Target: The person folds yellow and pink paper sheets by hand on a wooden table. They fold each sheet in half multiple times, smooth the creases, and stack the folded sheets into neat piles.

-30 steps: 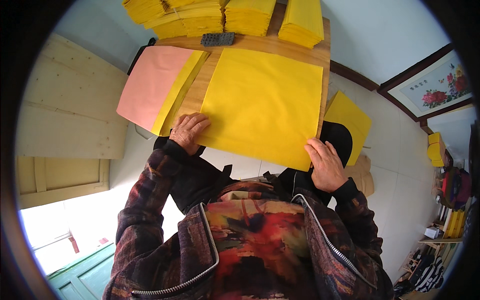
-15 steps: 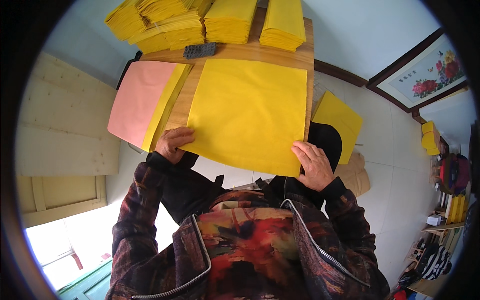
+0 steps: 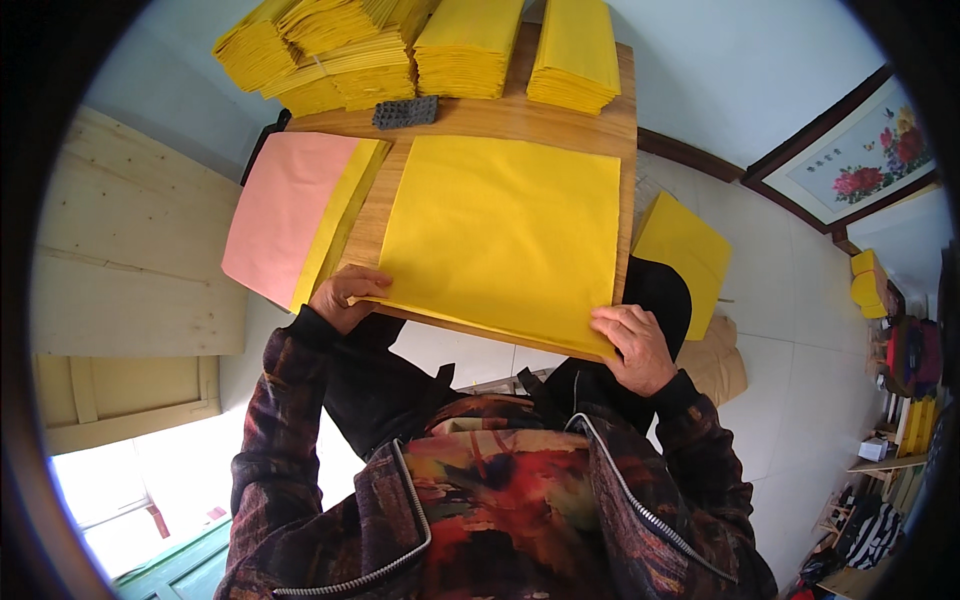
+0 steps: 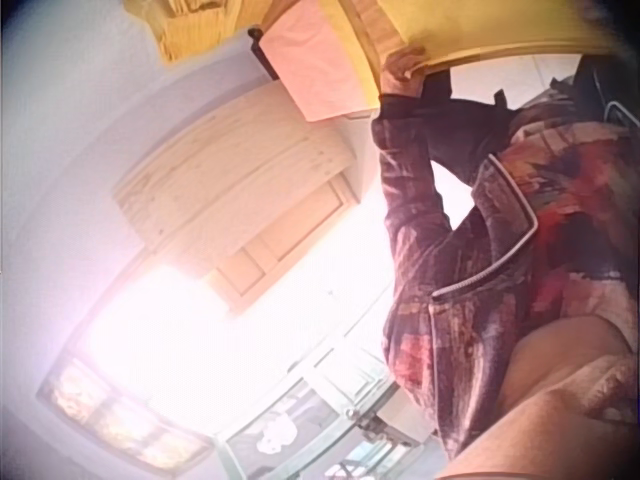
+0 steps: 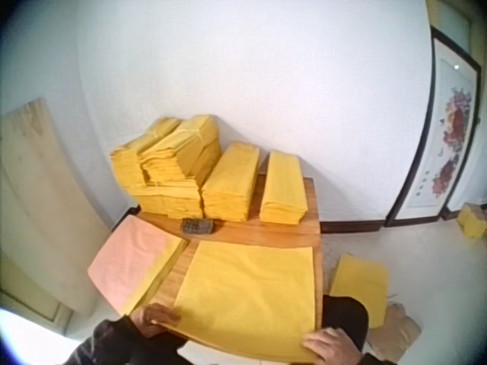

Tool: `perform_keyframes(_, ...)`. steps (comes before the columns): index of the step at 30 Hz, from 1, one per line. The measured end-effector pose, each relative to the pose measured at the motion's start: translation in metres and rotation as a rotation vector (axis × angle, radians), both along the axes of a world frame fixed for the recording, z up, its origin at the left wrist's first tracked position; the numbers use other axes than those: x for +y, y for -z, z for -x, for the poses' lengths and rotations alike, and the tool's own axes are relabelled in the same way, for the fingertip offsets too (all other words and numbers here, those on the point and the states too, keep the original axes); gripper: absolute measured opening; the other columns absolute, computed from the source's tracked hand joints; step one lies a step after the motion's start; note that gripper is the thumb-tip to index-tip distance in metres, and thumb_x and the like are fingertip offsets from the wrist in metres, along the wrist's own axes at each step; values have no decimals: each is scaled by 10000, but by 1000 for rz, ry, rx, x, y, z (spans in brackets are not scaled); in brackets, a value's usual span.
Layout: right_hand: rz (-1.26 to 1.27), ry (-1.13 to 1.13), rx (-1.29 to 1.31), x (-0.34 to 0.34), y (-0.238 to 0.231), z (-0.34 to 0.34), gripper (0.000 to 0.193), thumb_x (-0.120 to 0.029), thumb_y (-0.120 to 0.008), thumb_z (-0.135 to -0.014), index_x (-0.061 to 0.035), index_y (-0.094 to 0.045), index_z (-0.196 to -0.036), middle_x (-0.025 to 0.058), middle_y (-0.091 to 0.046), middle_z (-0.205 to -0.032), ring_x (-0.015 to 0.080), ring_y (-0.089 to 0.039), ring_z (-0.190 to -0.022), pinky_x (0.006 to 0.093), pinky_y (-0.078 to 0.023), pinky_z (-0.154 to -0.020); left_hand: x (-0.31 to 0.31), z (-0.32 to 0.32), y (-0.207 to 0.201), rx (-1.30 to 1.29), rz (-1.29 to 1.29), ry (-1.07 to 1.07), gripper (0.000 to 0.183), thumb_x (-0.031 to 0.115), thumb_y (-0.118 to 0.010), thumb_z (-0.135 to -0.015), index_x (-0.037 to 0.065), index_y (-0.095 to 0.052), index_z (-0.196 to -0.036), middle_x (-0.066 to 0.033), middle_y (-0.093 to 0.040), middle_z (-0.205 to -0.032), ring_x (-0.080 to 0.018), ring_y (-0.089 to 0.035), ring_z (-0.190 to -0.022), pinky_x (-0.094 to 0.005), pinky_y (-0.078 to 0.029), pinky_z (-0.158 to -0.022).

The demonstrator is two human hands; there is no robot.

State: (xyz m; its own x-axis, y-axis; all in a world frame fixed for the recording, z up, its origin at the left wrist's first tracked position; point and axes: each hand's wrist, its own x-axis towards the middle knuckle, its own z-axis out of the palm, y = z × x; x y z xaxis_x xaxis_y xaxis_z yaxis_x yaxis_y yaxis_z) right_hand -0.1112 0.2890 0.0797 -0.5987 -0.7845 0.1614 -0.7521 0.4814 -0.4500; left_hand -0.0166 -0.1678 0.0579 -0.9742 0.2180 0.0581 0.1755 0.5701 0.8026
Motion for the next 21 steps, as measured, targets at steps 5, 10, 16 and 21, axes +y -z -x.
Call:
perform_keyframes(5,66,34,-26,-2,1,5,176,-51,-654,-751,-51,-641,-926,28,-641,-1030,227,-555,-966,340,-410,-816,1,3,-6,-40,-129,-33,255,-42,-626,-737,28,-667,-979,-102,-669,-1060,-257,-599,-1045,-349,-470,-916)
perform_keyframes(10,134,162,-182,-4,-1,12,147,-122,-622,-805,-28,-637,-918,108,-656,-920,288,-587,-868,376,-439,-755,-2,13,-14,-455,-230,-274,156,40,-571,-831,4,-640,-966,-21,-631,-890,-116,-561,-855,-261,-437,-783)
perform_keyframes(16,266,371,-427,-18,3,20,197,-135,-574,-869,22,-597,-986,197,-620,-819,365,-612,-729,394,-463,-618,-1,41,-5,-308,-252,-202,165,101,-533,-889,-19,-610,-974,21,-566,-771,-85,-515,-758,-252,-419,-684)
perform_keyframes(21,313,476,-411,-30,8,30,159,-134,-556,-890,24,-534,-884,233,-597,-772,398,-604,-708,397,-460,-582,4,54,7,-297,-214,-310,216,136,-543,-892,-37,-615,-999,-10,-621,-827,-90,-554,-746,-272,-452,-659)
